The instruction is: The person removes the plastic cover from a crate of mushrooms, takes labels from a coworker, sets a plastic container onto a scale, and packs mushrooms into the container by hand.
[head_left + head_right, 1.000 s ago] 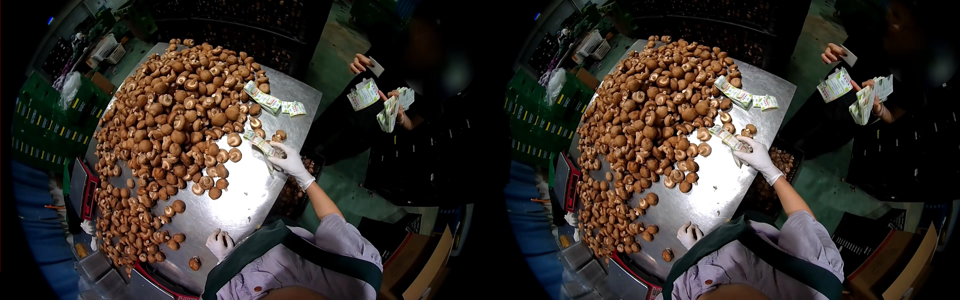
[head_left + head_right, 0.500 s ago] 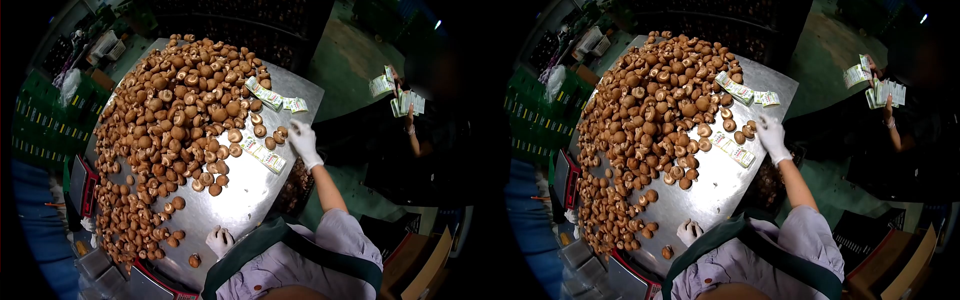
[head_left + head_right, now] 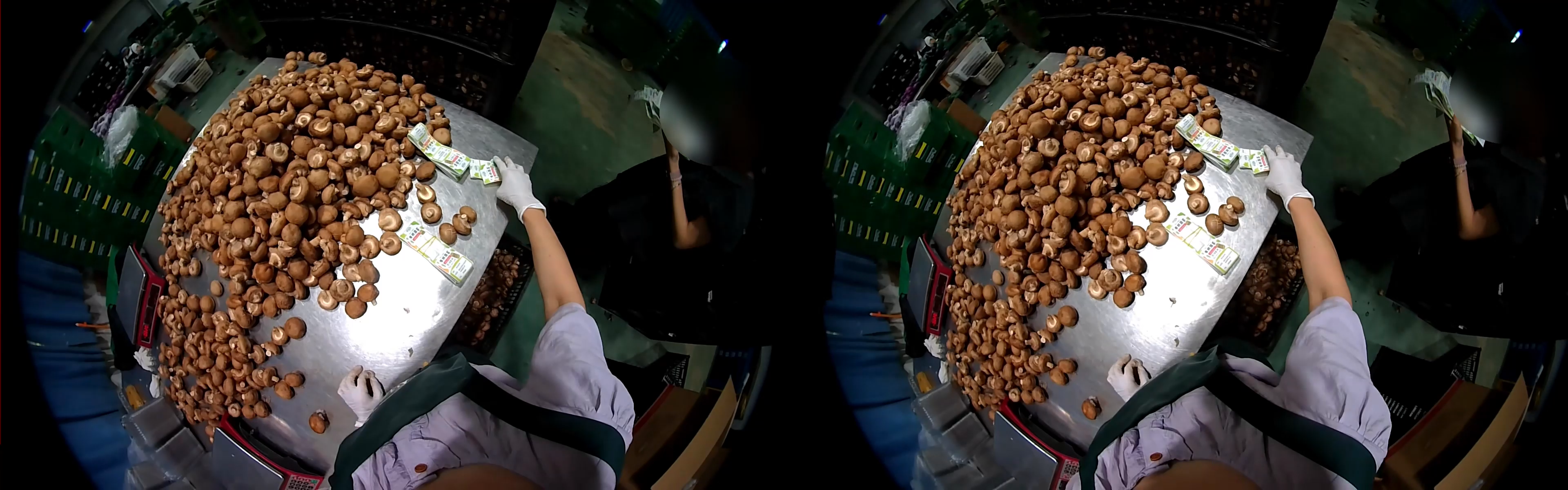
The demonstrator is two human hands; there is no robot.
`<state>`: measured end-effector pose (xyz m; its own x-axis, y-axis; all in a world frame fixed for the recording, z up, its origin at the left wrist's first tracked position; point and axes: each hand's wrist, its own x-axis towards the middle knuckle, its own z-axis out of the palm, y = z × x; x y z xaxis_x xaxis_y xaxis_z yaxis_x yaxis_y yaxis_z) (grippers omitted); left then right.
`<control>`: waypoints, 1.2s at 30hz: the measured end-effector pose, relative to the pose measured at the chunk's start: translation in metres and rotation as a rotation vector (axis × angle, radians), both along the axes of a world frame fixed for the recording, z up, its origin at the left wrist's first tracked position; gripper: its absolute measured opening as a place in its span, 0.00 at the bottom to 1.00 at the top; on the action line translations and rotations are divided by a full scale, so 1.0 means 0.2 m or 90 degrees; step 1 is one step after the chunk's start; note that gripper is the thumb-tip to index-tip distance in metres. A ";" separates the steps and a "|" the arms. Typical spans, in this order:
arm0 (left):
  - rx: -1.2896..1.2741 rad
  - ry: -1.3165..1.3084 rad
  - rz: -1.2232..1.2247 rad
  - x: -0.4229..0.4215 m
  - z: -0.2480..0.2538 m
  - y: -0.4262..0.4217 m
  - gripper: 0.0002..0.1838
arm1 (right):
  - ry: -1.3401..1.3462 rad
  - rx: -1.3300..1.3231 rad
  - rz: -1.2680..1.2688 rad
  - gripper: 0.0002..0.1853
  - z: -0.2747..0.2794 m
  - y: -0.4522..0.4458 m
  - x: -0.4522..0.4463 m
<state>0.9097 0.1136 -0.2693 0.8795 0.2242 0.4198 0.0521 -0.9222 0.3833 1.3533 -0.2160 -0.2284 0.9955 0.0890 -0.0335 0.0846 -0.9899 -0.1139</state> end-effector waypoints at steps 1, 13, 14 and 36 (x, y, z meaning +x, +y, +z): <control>0.000 0.000 0.000 0.00 0.00 0.00 0.05 | 0.007 0.016 0.001 0.34 0.00 0.00 0.01; 0.002 0.019 0.028 -0.02 -0.02 -0.02 0.06 | -0.191 0.118 -0.022 0.11 -0.06 -0.12 -0.12; 0.008 0.017 0.027 -0.02 -0.02 -0.01 0.06 | -0.224 0.133 -0.037 0.09 -0.08 -0.14 -0.13; 0.010 -0.003 0.029 -0.01 -0.02 -0.02 0.07 | -0.248 0.254 0.040 0.13 -0.01 0.04 -0.44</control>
